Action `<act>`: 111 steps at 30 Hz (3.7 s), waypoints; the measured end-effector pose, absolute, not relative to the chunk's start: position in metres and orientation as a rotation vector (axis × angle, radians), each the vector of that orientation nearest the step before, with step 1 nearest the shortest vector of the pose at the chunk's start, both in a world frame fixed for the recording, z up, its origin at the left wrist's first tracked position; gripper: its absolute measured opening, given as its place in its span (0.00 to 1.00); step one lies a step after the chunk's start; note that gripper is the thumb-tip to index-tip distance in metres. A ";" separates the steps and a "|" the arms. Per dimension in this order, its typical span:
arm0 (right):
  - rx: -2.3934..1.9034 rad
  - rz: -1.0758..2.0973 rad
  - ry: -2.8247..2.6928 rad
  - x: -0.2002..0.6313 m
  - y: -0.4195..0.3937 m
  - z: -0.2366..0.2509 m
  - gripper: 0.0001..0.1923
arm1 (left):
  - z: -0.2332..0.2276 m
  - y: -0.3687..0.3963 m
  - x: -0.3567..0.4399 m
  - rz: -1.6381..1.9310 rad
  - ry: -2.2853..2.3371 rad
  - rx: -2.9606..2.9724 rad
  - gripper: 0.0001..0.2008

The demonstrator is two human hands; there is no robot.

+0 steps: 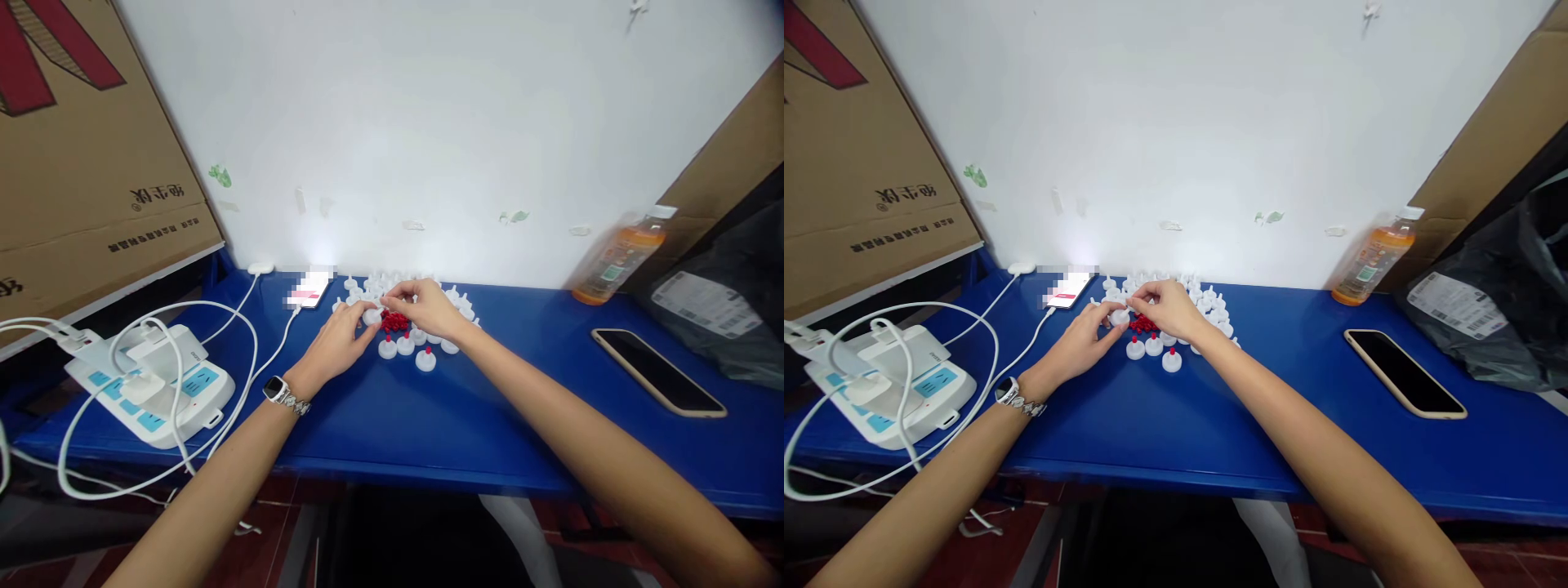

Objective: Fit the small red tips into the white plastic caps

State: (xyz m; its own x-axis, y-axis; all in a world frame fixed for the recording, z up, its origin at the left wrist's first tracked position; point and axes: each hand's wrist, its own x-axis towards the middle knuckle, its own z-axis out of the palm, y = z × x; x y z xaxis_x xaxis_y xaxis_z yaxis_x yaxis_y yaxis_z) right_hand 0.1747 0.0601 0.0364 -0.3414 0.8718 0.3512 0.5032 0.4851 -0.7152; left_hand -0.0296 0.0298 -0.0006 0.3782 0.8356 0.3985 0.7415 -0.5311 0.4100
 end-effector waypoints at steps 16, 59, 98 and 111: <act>-1.322 -0.012 -2.565 0.177 0.074 0.025 0.07 | -0.001 0.026 -0.033 0.637 1.490 2.576 0.16; -0.866 1.143 -1.432 0.162 0.032 0.019 0.23 | 0.003 0.009 -0.017 0.823 1.225 2.574 0.17; -1.178 0.363 -2.323 0.144 0.108 0.030 0.07 | -0.003 0.039 -0.051 0.926 1.595 2.406 0.06; -1.494 0.201 -2.224 0.222 0.066 0.026 0.07 | -0.007 0.030 -0.021 0.865 1.342 2.422 0.07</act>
State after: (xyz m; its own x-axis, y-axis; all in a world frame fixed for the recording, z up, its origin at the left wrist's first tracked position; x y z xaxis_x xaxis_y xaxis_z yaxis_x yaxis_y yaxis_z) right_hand 0.2218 0.0663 0.0256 -0.3112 0.9067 0.2849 0.8410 0.4023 -0.3618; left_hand -0.0210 0.0304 -0.0072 0.4029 0.8324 0.3806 0.6899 -0.5495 0.4712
